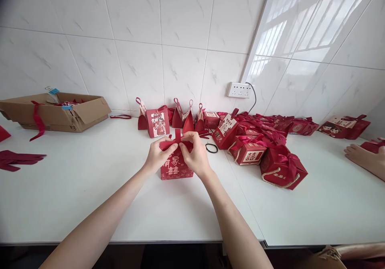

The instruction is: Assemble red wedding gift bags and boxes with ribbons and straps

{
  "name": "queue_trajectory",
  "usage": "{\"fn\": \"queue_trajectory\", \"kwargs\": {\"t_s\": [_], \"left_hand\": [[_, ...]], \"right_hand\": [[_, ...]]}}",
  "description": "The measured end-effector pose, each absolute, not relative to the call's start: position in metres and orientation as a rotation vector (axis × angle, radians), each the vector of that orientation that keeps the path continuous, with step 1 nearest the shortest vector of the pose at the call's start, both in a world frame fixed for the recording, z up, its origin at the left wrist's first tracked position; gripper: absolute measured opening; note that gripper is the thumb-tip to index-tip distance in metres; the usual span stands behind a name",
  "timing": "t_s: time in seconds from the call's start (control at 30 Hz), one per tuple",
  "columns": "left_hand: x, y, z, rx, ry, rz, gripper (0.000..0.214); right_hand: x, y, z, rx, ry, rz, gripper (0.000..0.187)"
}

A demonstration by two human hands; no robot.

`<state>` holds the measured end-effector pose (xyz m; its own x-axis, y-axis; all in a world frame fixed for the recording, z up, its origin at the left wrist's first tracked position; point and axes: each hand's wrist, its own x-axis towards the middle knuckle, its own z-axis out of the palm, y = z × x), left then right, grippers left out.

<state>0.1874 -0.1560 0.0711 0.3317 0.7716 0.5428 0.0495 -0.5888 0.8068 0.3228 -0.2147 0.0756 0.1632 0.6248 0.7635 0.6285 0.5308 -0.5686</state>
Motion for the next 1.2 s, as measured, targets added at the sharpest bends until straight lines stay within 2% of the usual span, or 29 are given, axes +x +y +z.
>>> {"fn": "queue_trajectory", "kwargs": {"t_s": [0.13,0.33,0.4,0.47,0.53,0.57,0.67,0.73,0.93,1.2], "left_hand": [[0.191,-0.157,0.071,1.910,0.693,1.362,0.016],[0.188,-0.147,0.071,1.961,0.692,1.395,0.018],[0.183,-0.144,0.075,2.017,0.606,1.567,0.027],[0.179,-0.149,0.080,2.049,0.450,1.908,0.035],[0.181,-0.167,0.084,2.119,0.259,2.143,0.030],[0.183,-0.180,0.085,2.210,0.148,2.106,0.026],[0.194,-0.222,0.079,2.684,-0.215,1.524,0.023],[0.202,-0.241,0.072,2.836,-0.426,1.286,0.026],[0.211,-0.242,0.058,3.001,-0.478,1.175,0.040],[0.214,-0.254,0.057,2.973,-0.568,1.061,0.042]], "right_hand": [[0.322,-0.212,0.073,-1.103,-1.513,-0.047,0.016],[0.320,-0.211,0.069,-1.155,-1.551,-0.324,0.013],[0.319,-0.212,0.069,-1.163,-1.575,-0.370,0.012],[0.318,-0.212,0.070,-1.195,-1.602,-0.386,0.013],[0.317,-0.212,0.071,-1.242,-1.630,-0.405,0.016],[0.317,-0.212,0.072,-1.265,-1.645,-0.414,0.017],[0.316,-0.212,0.074,-1.330,-1.687,-0.427,0.022],[0.315,-0.212,0.076,-1.385,-1.728,-0.417,0.025],[0.311,-0.215,0.080,-1.561,-1.832,-0.453,0.034],[0.307,-0.219,0.086,-1.569,-1.797,-0.497,0.037]]}}
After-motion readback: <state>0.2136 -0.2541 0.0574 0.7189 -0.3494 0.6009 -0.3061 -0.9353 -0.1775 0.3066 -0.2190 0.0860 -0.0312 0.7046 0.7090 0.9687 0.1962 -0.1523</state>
